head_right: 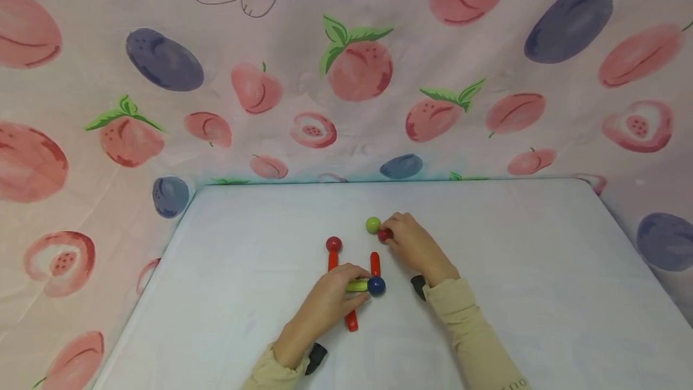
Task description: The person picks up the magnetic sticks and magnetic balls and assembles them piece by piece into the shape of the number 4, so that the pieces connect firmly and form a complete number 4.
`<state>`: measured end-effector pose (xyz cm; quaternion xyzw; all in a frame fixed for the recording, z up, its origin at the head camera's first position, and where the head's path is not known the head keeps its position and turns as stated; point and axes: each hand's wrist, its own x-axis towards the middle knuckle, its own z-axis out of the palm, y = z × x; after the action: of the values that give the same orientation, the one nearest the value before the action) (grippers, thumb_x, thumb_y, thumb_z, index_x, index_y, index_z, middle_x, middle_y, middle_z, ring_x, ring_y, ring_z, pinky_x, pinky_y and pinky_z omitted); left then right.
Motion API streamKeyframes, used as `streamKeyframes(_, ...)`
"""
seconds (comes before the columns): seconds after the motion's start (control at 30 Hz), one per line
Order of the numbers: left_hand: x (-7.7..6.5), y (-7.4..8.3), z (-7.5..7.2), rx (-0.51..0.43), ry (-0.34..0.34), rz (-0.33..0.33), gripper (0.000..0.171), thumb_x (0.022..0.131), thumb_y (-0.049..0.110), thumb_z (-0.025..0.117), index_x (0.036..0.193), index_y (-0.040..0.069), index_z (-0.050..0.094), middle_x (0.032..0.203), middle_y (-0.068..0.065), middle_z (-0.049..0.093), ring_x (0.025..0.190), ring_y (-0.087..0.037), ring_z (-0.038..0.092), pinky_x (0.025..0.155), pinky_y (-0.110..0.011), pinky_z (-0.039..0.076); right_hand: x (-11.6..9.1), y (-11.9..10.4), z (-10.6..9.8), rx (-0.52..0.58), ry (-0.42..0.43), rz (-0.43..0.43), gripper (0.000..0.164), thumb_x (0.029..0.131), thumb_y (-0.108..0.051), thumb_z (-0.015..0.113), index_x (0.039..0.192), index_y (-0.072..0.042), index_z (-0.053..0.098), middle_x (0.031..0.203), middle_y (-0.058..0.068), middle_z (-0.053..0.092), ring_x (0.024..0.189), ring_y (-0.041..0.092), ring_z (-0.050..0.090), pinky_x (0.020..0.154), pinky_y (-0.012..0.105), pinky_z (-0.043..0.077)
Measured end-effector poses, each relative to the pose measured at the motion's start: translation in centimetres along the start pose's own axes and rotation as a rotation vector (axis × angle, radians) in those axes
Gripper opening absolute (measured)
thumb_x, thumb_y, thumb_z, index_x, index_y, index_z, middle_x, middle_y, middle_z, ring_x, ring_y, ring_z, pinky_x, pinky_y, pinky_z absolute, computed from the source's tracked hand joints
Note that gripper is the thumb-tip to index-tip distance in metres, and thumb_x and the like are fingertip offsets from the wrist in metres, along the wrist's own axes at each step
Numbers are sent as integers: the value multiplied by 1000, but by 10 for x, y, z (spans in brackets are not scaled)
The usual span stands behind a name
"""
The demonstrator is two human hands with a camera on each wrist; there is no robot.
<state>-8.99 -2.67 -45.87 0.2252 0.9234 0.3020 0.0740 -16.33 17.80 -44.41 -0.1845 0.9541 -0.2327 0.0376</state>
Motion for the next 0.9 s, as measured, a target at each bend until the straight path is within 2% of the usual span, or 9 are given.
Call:
streamKeyframes(0.23,4,0,4,36,-5,30,37,83,24,82,116,14,70,104,2,71,90,-6,59,85,-22,52,0,3,3,22,22,-13,22,91,-7,69,112,0,69,105,11,67,103,28,62,96,47,51)
streamKeyframes(0.53,9,6,5,39,-53,-15,39,85,28,79,120,15,70,107,3,72,97,-7,63,90,-24,54,-2,3,3,47,49,6,23,91,-8,71,112,1,69,106,12,67,103,29,63,96,46,52)
streamKeyframes(0.77,13,6,7,31,-60,-11,34,85,29,79,116,16,73,96,6,71,81,-2,56,79,-17,52,1,5,5,75,64,20,20,91,-8,70,110,-1,69,102,10,66,100,27,62,95,46,52)
streamKeyframes(0.9,14,5,7,18,-66,-14,32,85,28,79,115,18,75,96,7,72,81,-2,56,79,-17,51,1,7,8,81,61,40,18,91,-8,70,109,-2,69,100,7,65,98,26,62,94,45,53)
